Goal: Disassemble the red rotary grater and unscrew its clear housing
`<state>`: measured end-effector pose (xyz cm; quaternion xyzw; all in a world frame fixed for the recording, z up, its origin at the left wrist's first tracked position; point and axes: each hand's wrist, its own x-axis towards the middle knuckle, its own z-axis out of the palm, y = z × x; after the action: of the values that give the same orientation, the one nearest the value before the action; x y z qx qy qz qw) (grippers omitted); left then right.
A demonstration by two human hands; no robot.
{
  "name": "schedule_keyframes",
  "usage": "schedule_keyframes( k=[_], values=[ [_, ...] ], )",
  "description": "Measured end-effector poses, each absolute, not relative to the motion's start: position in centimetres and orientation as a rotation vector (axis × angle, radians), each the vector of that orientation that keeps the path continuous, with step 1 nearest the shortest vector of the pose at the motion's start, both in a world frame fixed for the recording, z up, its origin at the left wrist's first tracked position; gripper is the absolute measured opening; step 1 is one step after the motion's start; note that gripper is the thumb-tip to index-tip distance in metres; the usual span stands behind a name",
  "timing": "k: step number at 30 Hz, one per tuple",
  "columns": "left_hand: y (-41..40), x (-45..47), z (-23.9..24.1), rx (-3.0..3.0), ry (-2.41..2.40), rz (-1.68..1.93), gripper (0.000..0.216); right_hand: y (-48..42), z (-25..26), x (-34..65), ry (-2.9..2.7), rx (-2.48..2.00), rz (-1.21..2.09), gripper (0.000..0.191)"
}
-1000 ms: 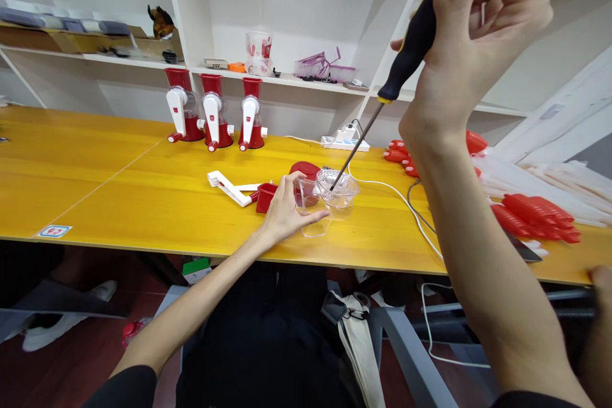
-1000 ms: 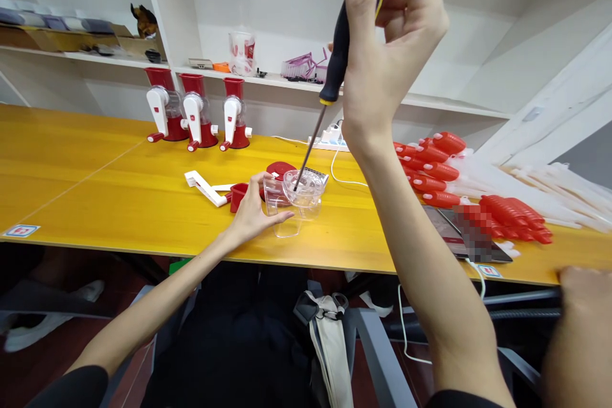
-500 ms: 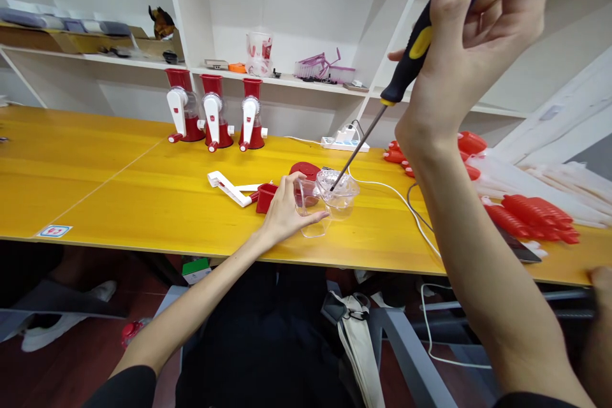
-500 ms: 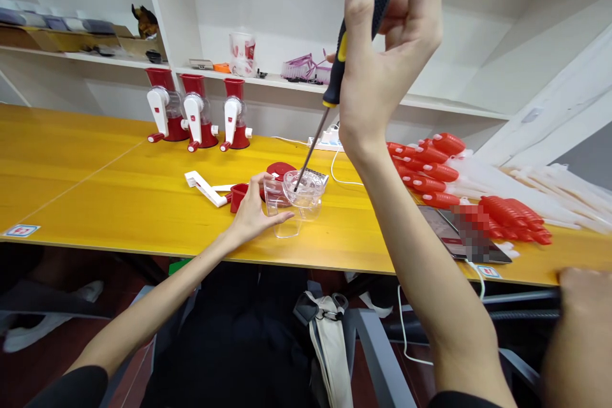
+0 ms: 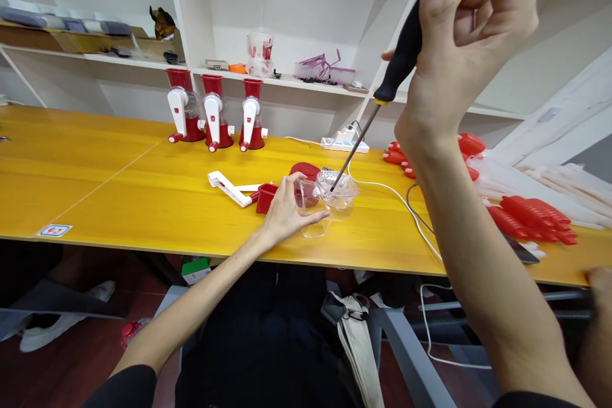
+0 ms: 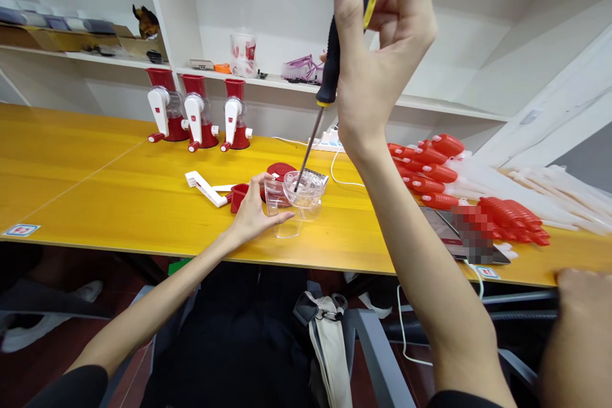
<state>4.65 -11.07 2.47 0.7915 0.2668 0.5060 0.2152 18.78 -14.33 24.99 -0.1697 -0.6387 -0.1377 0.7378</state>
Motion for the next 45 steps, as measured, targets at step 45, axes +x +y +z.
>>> schedule_keyframes(
  k=[45],
  values=[
    [-10.9,4.6,2.2,2.190,0.742,1.405,0.083,-14.5,24.5,18.2,-1.318,-0.345,-0.222,0.017]
  ],
)
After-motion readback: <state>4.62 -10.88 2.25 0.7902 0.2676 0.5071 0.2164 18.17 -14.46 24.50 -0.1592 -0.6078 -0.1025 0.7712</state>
